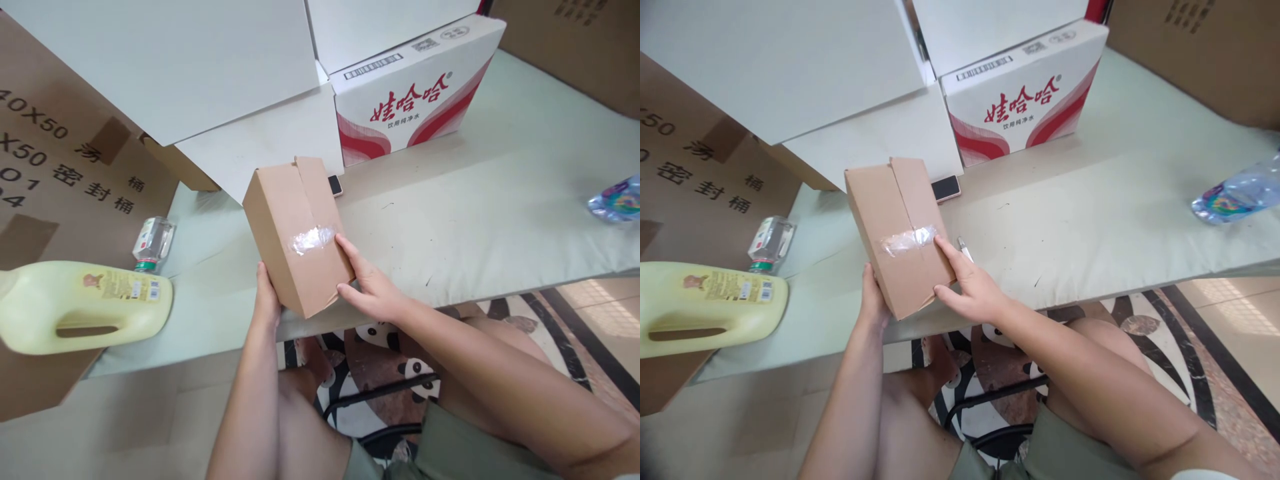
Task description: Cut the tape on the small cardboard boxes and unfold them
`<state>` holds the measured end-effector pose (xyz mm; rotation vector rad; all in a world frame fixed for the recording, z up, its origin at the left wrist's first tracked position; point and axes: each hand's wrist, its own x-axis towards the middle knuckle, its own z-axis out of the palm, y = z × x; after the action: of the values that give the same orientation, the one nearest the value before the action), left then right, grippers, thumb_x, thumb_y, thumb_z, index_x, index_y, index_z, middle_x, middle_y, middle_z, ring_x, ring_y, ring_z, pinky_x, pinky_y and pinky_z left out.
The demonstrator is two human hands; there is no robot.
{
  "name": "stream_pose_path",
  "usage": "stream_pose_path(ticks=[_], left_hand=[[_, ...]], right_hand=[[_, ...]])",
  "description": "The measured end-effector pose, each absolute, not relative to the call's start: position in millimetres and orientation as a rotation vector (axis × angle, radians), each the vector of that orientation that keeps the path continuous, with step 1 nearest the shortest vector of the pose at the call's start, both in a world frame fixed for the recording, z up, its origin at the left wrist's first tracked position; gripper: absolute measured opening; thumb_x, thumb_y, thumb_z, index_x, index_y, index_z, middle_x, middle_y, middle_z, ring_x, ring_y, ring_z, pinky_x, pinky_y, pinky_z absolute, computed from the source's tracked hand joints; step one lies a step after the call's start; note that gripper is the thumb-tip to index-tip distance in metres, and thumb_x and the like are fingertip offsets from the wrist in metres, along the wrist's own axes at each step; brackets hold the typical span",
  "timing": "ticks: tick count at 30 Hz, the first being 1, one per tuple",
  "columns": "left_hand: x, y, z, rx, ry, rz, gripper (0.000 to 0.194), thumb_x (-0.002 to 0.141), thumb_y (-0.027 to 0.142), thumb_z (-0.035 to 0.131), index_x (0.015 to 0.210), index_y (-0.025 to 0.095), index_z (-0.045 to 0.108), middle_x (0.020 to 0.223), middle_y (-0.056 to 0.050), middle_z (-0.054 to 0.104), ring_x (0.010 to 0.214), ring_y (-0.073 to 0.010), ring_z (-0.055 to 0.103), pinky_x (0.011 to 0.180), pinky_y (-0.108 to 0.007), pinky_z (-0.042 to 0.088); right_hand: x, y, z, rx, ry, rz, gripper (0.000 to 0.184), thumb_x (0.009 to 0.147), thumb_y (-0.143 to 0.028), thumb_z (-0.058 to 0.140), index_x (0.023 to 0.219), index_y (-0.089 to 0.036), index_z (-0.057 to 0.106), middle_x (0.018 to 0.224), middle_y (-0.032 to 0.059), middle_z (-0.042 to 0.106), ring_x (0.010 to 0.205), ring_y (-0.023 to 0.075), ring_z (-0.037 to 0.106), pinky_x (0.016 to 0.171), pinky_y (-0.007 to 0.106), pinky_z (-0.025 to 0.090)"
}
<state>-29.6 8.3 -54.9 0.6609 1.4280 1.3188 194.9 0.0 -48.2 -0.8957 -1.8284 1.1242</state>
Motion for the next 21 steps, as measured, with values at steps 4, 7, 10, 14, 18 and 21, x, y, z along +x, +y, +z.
stream_pose_path(ticks=[4, 7, 10, 14, 18, 21], left_hand=[[-27.5, 8.7, -53.8, 0.637, 1.432, 1.328, 0.067, 0.086, 0.071, 0.043, 0.119, 0.018, 0.067, 0.126, -0.011, 0.07, 0.122, -0.0313, 0.062, 0.102, -0.044, 0.049], [-27.3, 9.1, -54.1, 0.594, 1.426, 1.359, 0.062, 0.088, 0.067, 0.044, 0.117, 0.018, 0.068, 0.123, -0.01, 0.071, 0.122, -0.03, 0.062, 0.101, -0.041, 0.05], [-27.3, 9.4, -54.3, 0.566, 1.448, 1.37, 0.056, 0.091, 0.063, 0.041, 0.113, 0.019, 0.07, 0.121, -0.008, 0.073, 0.122, -0.0291, 0.062, 0.1, -0.04, 0.051], [-27.0, 9.4, -54.4, 0.569, 1.463, 1.374, 0.056, 0.091, 0.062, 0.041, 0.112, 0.019, 0.07, 0.119, -0.008, 0.074, 0.12, -0.0296, 0.063, 0.097, -0.04, 0.053], [-27.4, 9.5, -56.2, 0.601, 1.458, 1.371, 0.06, 0.089, 0.067, 0.042, 0.112, 0.019, 0.07, 0.119, -0.009, 0.073, 0.118, -0.03, 0.064, 0.097, -0.041, 0.053], [-28.3, 9.6, -57.9, 0.631, 1.454, 1.373, 0.061, 0.088, 0.068, 0.043, 0.113, 0.019, 0.069, 0.119, -0.01, 0.073, 0.117, -0.0304, 0.065, 0.096, -0.041, 0.054]], right_hand=[[194.7, 0.1, -47.9, -0.905, -1.826, 1.134, 0.084, 0.089, -0.036, 0.054, 0.159, -0.029, 0.01, 0.162, 0.0119, 0.031, 0.142, 0.034, 0.042, 0.111, 0.059, 0.041], [194.4, 0.4, -47.5, -0.903, -1.829, 1.132, 0.083, 0.089, -0.036, 0.054, 0.159, -0.029, 0.01, 0.162, 0.0119, 0.031, 0.141, 0.0343, 0.044, 0.111, 0.059, 0.041], [194.2, 0.7, -46.9, -0.911, -1.835, 1.132, 0.083, 0.089, -0.037, 0.053, 0.159, -0.03, 0.009, 0.162, 0.0111, 0.031, 0.141, 0.0344, 0.043, 0.111, 0.059, 0.041], [194.4, 1.0, -46.0, -0.908, -1.841, 1.139, 0.083, 0.088, -0.037, 0.053, 0.159, -0.029, 0.009, 0.163, 0.0113, 0.029, 0.142, 0.0346, 0.041, 0.112, 0.059, 0.04], [194.9, 1.2, -45.8, -0.915, -1.84, 1.144, 0.084, 0.088, -0.037, 0.053, 0.159, -0.028, 0.009, 0.163, 0.0118, 0.029, 0.142, 0.0343, 0.041, 0.112, 0.058, 0.04], [195.2, 1.4, -46.1, -0.919, -1.846, 1.144, 0.084, 0.088, -0.037, 0.053, 0.159, -0.029, 0.008, 0.163, 0.0115, 0.029, 0.141, 0.0341, 0.042, 0.111, 0.058, 0.041]])
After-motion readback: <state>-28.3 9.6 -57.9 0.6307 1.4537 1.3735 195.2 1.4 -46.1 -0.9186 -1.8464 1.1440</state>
